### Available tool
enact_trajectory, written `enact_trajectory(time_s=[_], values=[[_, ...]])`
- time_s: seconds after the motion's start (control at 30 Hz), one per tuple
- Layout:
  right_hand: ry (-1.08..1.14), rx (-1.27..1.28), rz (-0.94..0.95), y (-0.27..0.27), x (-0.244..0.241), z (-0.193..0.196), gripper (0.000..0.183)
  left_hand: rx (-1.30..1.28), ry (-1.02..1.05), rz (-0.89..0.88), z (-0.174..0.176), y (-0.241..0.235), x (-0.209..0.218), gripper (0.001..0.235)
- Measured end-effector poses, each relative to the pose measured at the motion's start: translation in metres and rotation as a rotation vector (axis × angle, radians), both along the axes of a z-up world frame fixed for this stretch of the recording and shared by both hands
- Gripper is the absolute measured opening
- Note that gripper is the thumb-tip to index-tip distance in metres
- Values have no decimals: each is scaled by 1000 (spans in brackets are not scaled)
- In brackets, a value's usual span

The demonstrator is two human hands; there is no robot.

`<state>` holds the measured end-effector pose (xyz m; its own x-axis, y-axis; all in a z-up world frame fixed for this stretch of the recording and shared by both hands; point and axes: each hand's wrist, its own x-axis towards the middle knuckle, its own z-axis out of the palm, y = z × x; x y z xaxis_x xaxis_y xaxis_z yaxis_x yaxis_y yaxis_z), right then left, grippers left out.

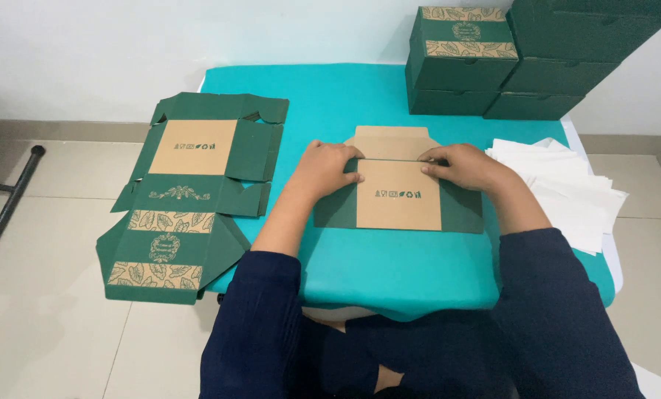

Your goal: Assembling a decorative cardboard box from a flat template by folding and tucking flaps.

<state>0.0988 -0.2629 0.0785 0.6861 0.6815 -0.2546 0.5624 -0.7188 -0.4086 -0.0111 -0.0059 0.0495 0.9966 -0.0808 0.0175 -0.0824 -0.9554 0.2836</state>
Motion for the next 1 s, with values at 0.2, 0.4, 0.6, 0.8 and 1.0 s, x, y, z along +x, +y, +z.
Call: enact_trajectory(time_s=[0.2, 0.4, 0.6, 0.8, 1.0], values=[[-121, 45, 63, -8, 8, -31, 34, -149, 49, 56, 0, -2, -15, 39], [-297, -118, 56, -1, -2, -37, 34, -51, -59, -96, 4, -30, -17, 51], [-271, -12, 103, 7, -8, -30, 41, 60, 209, -151, -24, -43, -12, 106], [123, 50, 193, 22, -34, -15, 116, -40, 287, -190, -10, -38, -12, 124], [103, -54, 209, 23, -31, -28, 127, -142, 319, -186, -10, -35, -9, 130]])
